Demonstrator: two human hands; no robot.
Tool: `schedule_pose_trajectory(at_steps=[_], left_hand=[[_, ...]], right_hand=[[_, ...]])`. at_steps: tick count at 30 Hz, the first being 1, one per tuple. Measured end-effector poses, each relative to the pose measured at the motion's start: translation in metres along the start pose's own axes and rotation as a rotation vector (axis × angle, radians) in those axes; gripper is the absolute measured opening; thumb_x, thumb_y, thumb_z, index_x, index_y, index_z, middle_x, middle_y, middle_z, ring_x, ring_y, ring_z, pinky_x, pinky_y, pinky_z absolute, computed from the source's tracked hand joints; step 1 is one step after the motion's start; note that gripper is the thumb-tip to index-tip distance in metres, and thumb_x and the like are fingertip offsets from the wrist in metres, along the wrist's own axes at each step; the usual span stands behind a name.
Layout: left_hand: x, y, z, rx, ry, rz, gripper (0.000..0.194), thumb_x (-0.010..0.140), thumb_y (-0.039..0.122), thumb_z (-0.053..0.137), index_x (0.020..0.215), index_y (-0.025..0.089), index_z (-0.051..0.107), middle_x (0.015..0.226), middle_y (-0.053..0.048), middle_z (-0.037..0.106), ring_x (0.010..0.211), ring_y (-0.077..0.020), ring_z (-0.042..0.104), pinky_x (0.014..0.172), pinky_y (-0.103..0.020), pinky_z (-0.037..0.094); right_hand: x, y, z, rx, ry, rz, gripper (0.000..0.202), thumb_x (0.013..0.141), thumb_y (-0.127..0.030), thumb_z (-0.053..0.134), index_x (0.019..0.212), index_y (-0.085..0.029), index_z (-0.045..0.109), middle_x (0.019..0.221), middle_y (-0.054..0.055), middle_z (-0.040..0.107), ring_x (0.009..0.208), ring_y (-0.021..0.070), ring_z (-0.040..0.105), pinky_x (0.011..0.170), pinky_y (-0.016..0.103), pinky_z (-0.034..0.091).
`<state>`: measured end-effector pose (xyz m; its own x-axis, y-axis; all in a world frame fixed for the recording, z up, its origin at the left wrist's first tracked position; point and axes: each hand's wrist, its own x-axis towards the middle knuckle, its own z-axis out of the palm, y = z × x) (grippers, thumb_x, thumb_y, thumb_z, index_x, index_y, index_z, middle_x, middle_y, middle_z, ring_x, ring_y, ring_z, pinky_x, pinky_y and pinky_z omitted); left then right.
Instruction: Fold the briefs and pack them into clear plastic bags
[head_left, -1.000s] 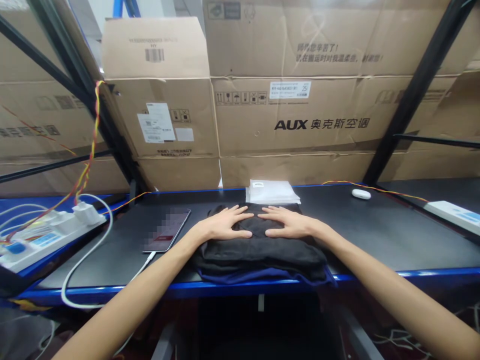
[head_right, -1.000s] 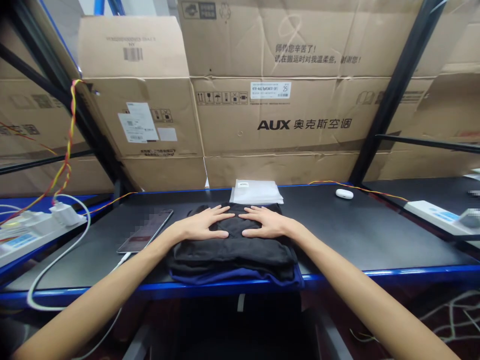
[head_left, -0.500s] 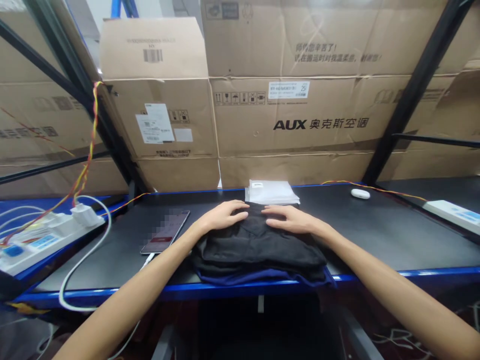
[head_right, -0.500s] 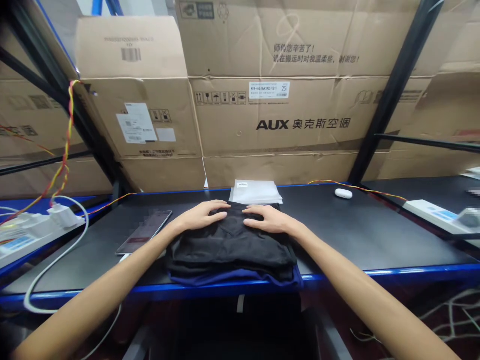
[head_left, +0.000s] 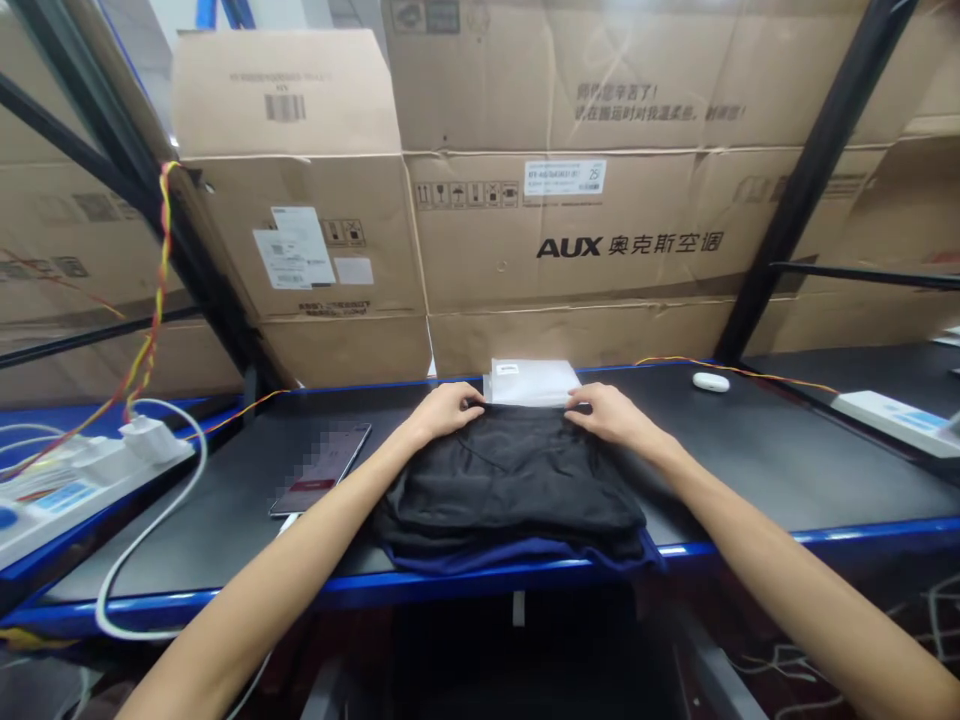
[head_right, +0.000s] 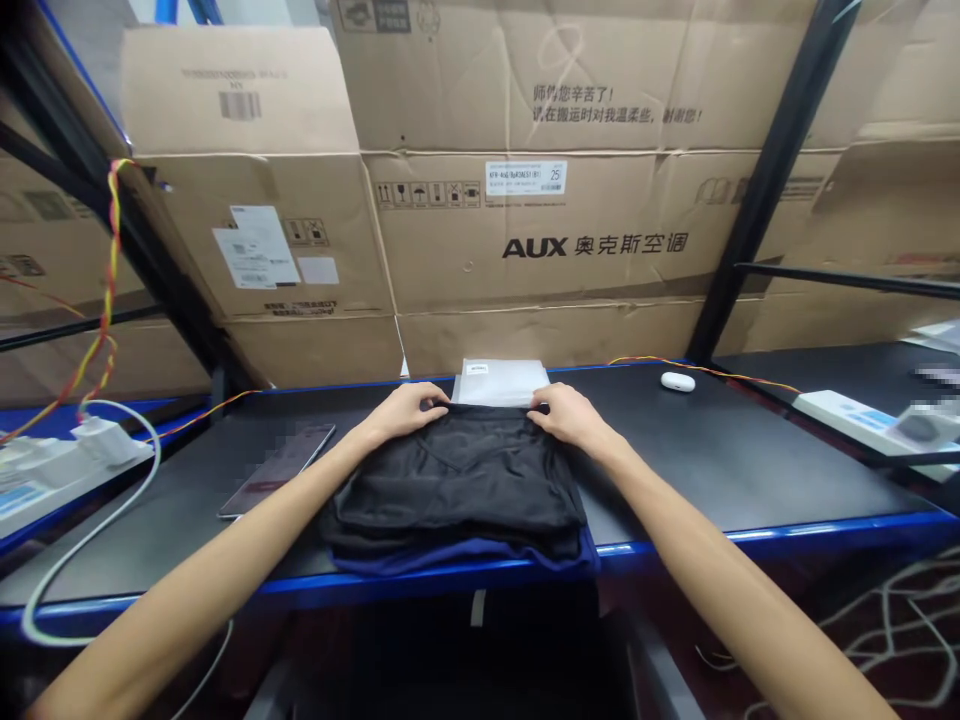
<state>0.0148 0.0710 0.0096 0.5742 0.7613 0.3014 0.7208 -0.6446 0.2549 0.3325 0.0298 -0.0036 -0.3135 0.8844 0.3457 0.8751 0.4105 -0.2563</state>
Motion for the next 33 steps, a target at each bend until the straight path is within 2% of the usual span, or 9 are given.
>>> schedule_pose_trajectory(at_steps=[5, 10, 13, 17, 22, 28, 33], left_hand=[[-0.004, 0.000, -0.001, -0.001, 0.111, -0.001, 0.018, 0.085, 0.027, 0.062, 0.096, 0.023, 0.076, 0.103, -0.001, 0.076, 0.097, -0.0211, 0.069, 0.087, -0.030, 0.051], [-0.012, 0.003, -0.013, -0.118, 0.171, 0.106, 0.013, 0.083, 0.022, 0.063, 0.089, 0.022, 0.075, 0.097, 0.000, 0.076, 0.091, -0.0181, 0.070, 0.078, -0.026, 0.052], [-0.024, 0.008, -0.022, -0.157, 0.141, 0.137, 0.014, 0.082, 0.022, 0.063, 0.090, 0.022, 0.075, 0.093, 0.000, 0.076, 0.085, -0.0166, 0.069, 0.074, -0.025, 0.052], [-0.045, 0.014, -0.027, -0.053, 0.079, 0.198, 0.017, 0.085, 0.021, 0.061, 0.093, 0.023, 0.076, 0.097, -0.002, 0.075, 0.091, -0.0172, 0.068, 0.083, -0.027, 0.051], [-0.058, 0.019, -0.026, 0.050, -0.074, 0.224, 0.025, 0.083, 0.015, 0.057, 0.096, 0.024, 0.077, 0.104, 0.000, 0.075, 0.098, -0.0176, 0.068, 0.090, -0.027, 0.050], [-0.060, 0.027, -0.033, 0.067, -0.129, 0.174, 0.026, 0.084, 0.019, 0.057, 0.101, 0.024, 0.076, 0.108, -0.001, 0.075, 0.102, -0.0200, 0.069, 0.093, -0.030, 0.050], [-0.071, 0.033, -0.050, -0.132, -0.093, 0.170, 0.029, 0.086, 0.026, 0.062, 0.113, 0.021, 0.071, 0.118, -0.003, 0.072, 0.111, -0.0194, 0.065, 0.101, -0.030, 0.046]], right_hand=[[-0.001, -0.002, -0.002, 0.101, 0.093, -0.005, 0.015, 0.079, -0.024, 0.064, 0.087, -0.022, 0.077, 0.118, 0.010, 0.073, 0.112, 0.0302, 0.066, 0.099, 0.042, 0.050], [-0.012, -0.006, -0.013, 0.284, 0.130, -0.078, 0.018, 0.080, -0.025, 0.061, 0.089, -0.023, 0.077, 0.097, 0.004, 0.078, 0.092, 0.0264, 0.073, 0.088, 0.038, 0.056], [-0.027, -0.010, -0.017, 0.321, 0.114, -0.120, 0.020, 0.083, -0.029, 0.059, 0.092, -0.024, 0.076, 0.090, 0.001, 0.079, 0.084, 0.0256, 0.074, 0.082, 0.037, 0.057], [-0.048, -0.012, -0.013, 0.335, 0.056, -0.172, 0.021, 0.085, -0.029, 0.058, 0.094, -0.024, 0.076, 0.099, 0.002, 0.078, 0.094, 0.0258, 0.074, 0.091, 0.038, 0.056], [-0.062, -0.014, -0.008, 0.287, -0.024, -0.222, 0.024, 0.085, -0.027, 0.058, 0.100, -0.026, 0.077, 0.109, 0.002, 0.077, 0.105, 0.0271, 0.071, 0.099, 0.040, 0.054], [-0.063, -0.019, -0.013, 0.284, -0.024, -0.230, 0.025, 0.085, -0.030, 0.059, 0.102, -0.026, 0.077, 0.108, 0.003, 0.077, 0.107, 0.0288, 0.071, 0.098, 0.044, 0.055], [-0.075, -0.025, -0.017, 0.359, 0.093, -0.268, 0.025, 0.087, -0.035, 0.065, 0.109, -0.026, 0.076, 0.118, 0.006, 0.073, 0.120, 0.0288, 0.063, 0.109, 0.048, 0.046]])
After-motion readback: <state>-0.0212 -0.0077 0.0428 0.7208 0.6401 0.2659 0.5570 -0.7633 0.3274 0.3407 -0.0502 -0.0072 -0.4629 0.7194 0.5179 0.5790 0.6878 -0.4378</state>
